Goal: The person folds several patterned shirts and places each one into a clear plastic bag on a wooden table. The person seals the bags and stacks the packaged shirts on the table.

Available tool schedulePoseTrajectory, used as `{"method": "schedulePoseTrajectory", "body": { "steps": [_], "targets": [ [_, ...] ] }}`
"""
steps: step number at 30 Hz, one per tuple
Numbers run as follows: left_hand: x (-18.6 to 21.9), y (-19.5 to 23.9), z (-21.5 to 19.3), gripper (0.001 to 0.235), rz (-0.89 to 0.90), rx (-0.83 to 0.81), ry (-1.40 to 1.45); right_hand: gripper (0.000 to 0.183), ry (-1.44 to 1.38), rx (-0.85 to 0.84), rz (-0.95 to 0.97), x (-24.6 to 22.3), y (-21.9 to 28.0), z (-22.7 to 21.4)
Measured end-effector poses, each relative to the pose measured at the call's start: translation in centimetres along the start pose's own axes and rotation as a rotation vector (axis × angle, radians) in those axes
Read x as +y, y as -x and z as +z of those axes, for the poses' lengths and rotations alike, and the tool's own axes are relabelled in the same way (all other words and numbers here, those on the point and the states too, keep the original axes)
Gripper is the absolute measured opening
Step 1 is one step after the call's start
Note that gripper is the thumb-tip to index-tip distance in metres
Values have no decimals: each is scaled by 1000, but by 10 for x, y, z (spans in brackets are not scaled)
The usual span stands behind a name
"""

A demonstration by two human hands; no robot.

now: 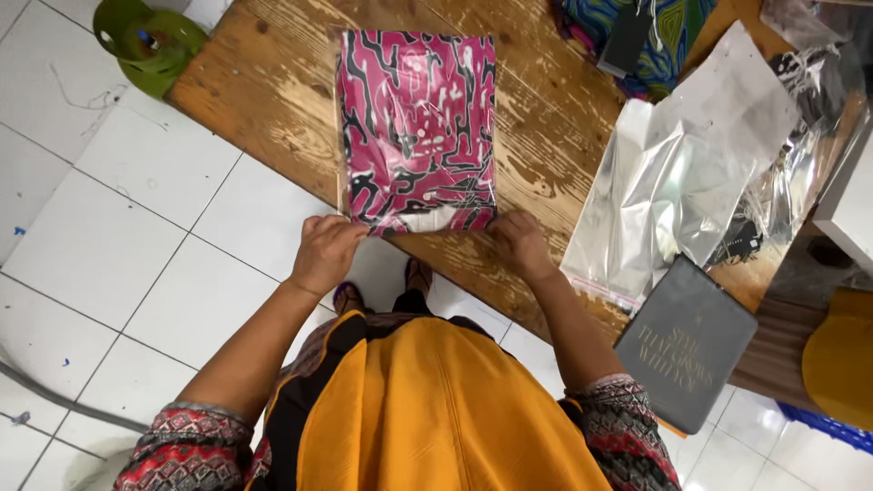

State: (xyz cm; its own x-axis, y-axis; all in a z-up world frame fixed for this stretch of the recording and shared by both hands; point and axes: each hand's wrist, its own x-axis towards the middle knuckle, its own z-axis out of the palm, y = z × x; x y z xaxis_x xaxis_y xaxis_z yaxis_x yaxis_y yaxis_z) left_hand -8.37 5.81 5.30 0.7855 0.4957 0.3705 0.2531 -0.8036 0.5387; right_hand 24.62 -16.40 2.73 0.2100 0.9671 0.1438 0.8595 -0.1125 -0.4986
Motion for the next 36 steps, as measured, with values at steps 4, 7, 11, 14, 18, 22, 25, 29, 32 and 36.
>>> {"method": "schedulePoseTrajectory", "body": {
  "steps": [4,7,11,14,18,22,25,29,32,36],
  "targets": [
    [4,3,8,6,-258,-134,100,16,-130,58,27,9,3,0],
    [3,-1,6,6,-344,-148,127,21,-52,-15,-97,10,-6,-6],
    [0,-16,4,7,-495,-215,197,20,-233,-59,48,21,-24,-11],
    [7,-16,7,26,-755,-187,289,19,-345,-180,405,25,-30,-3],
    [10,-5,33,60,-616,286,96,32,-61,-142,489,31,-42,11],
    [-16,22,66,50,-1128,291,570,26,-320,-422,855,46,-60,1],
    [-47,35,84,23,-1496,221,1277,26,124,-463,715,46,-69,-15],
    [-57,26,91,14,-1613,232,1584,41,240,-86,238,-6,-67,-14],
    [-32,5,77,16,-1536,257,1726,77,384,189,-481,-72,-72,15],
    [-8,-47,18,39,-771,334,1866,62,64,-215,-31,-95,-126,-28]
  ]
}}
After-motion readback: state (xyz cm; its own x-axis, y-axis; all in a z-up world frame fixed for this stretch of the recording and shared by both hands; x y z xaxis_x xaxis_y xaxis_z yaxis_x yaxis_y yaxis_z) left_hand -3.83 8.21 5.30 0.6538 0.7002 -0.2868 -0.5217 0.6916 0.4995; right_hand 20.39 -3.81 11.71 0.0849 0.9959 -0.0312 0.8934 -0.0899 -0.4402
